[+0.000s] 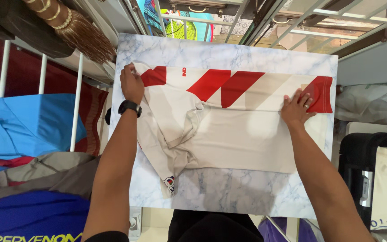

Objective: The person picks up a shirt from a pile, spreads it on a table, and folds it into a small rectangle before placing it inside a suitcase.

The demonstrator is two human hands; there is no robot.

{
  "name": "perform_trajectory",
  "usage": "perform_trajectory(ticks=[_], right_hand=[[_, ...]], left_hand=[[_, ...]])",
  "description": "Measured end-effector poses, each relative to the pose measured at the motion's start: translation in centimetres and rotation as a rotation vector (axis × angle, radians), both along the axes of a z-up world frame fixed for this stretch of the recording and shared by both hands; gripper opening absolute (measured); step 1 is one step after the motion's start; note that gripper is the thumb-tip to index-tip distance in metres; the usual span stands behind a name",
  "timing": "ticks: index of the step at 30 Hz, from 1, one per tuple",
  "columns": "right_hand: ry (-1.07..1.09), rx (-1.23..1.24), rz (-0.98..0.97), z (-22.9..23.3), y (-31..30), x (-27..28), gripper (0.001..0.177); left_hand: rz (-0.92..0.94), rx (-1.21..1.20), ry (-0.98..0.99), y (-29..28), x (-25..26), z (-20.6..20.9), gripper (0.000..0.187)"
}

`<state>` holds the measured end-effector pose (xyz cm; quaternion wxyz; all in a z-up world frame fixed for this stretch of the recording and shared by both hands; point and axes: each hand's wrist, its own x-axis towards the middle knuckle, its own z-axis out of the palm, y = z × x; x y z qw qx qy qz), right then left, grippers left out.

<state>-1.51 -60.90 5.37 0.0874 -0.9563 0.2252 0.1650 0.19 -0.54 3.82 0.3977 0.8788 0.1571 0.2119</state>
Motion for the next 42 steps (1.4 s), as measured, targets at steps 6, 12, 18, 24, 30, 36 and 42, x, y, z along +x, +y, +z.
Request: perform_trajectory(ticks=[6, 12, 18, 24, 30, 36, 42], right_hand=[[-0.377, -0.209, 0.505, -1.3, 4.9, -0.1, 0.057], [-0.633, 0.358, 1.1, 3.9, 18.4, -4.1, 0.025], [-0.602, 0.397, 1.321, 6.9, 25.8, -6.0, 0.039], [-0.294, 0.107, 1.4, 5.8, 26.7, -5.7, 0.076], [-0.178, 0.177, 1.467, 4.8, 23.4, -5.3, 0.025], [-0.171, 0.44, 1.413, 4.7, 21.3, -5.1, 0.015], [-0.266, 0.762, 1.033, 6.1, 23.7, -4.2, 0.023]], left_hand=[[-0.469, 0.34, 0.035, -1.7, -5.3, 1.3, 0.026], [-0.938, 0.189, 0.409, -5.9, -13.0, 4.4, 0.02], [-1.023, 0.473, 0.564, -9.1, -16.8, 8.7, 0.049], [-1.014, 0.528, 0.472, -8.5, -18.3, 6.5, 0.035], [-1.031, 0.464, 0.423, -7.2, -18.4, 6.6, 0.02], [-0.978, 0.209, 0.306, -6.0, -17.5, 8.4, 0.015], [-0.727, -0.037, 0.252, -5.1, -14.5, 10.6, 0.021]])
